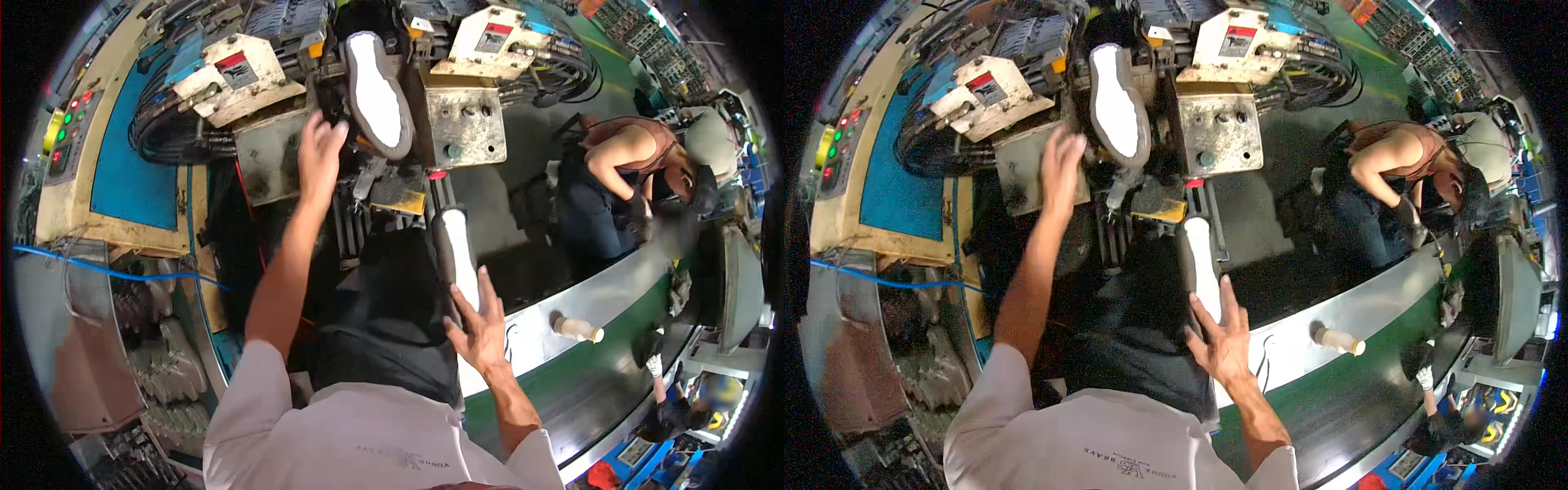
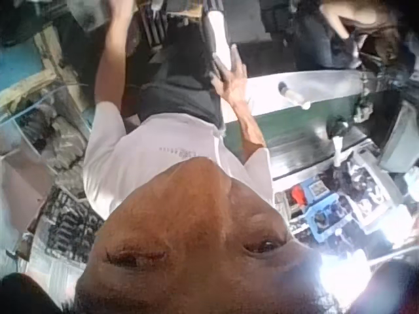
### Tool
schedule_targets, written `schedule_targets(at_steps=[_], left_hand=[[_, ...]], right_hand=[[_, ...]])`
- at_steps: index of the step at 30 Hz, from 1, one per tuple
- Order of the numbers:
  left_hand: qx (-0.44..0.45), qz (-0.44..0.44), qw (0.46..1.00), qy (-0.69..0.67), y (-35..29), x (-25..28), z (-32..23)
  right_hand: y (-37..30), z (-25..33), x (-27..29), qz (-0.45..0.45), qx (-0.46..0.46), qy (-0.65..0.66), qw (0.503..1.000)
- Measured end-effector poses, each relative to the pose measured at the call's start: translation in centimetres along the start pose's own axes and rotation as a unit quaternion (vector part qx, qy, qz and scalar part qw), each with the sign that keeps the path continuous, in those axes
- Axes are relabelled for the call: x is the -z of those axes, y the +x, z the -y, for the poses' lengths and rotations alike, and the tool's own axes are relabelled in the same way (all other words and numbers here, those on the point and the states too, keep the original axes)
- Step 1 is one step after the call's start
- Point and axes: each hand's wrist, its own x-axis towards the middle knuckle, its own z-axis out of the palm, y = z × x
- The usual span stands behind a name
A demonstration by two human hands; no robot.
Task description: Operating a shoe lasting machine to shape and attach shoe uppers to soles on an assembly line.
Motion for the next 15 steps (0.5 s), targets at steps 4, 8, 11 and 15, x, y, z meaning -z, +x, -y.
schedule_targets(at_steps=[4, 8, 11, 15], left_hand=[[0.237, 0.192, 0.937, -0.170, 11.3, -3.3, -1.0], [0.254, 0.253, 0.890, -0.283, 9.3, -2.0, -3.6], [0.201, 0.201, 0.917, -0.280, 1.2, 4.7, -6.6], [0.213, 0.086, 0.920, -0.318, -11.3, 13.6, -6.3]], right_hand=[[9.7, 3.5, 3.7, -0.019, 0.030, -0.031, 0.999], [19.9, 6.6, 4.9, -0.064, 0.118, -0.078, 0.988], [26.7, 9.4, 3.4, -0.080, 0.150, -0.095, 0.981], [32.8, 11.1, -2.2, -0.113, 0.142, -0.097, 0.979]])
